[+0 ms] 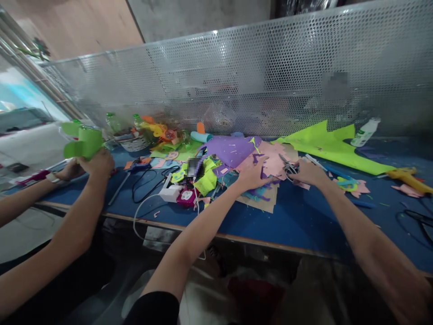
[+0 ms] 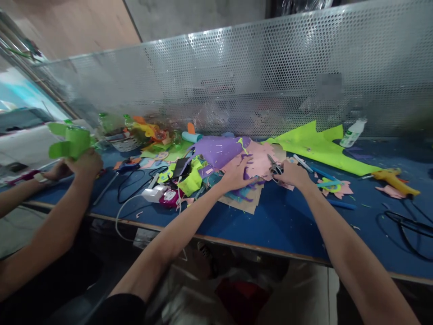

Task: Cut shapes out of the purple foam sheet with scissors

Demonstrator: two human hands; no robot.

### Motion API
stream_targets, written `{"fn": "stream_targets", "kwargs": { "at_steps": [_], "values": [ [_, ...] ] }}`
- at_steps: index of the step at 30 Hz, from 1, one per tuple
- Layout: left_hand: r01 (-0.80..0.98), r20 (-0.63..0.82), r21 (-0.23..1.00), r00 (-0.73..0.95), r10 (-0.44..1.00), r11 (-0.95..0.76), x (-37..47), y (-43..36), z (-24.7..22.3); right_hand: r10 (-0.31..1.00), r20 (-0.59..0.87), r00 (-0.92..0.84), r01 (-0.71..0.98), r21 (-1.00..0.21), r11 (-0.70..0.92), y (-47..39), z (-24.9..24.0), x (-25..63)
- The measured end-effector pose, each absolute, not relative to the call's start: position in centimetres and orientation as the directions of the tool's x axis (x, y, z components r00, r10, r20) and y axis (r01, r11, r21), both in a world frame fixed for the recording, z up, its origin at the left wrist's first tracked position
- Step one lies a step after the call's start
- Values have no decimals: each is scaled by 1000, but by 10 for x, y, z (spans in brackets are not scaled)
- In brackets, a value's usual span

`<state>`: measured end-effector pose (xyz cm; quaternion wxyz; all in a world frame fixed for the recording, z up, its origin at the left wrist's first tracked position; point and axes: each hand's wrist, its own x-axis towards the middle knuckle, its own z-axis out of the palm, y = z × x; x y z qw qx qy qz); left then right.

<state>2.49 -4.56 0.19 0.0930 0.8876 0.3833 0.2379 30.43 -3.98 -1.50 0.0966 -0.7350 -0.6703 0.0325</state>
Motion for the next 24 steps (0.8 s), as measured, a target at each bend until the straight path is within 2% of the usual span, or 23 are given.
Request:
{"fn": "stream_targets", "kwargs": {
  "at_steps": [3, 7, 10, 13, 19, 24],
  "values": [
    [659, 300, 365, 586, 753, -658, 27, -46, 1, 985, 166, 54, 970, -242, -12, -43, -12, 301],
    [632, 323, 365, 603, 730, -684, 25, -41, -1, 958, 284, 46, 936, -347, 58, -45, -4, 295],
    [657, 309, 382, 572, 760, -650, 24, -40, 0, 894, 443, 73, 874, -461, 157, -47, 0, 289],
    [720, 282, 389, 500, 819, -574, 26, -43, 4, 822, 561, 93, 841, -486, 236, -50, 1, 284],
    [755, 303, 318, 493, 816, -574, 32, -54, 9, 862, 471, 186, 817, -562, 131, -51, -6, 285],
    [778, 296, 287, 482, 824, -558, 34, -54, 10, 789, 543, 286, 755, -635, 164, -52, -7, 284]
  ]
}}
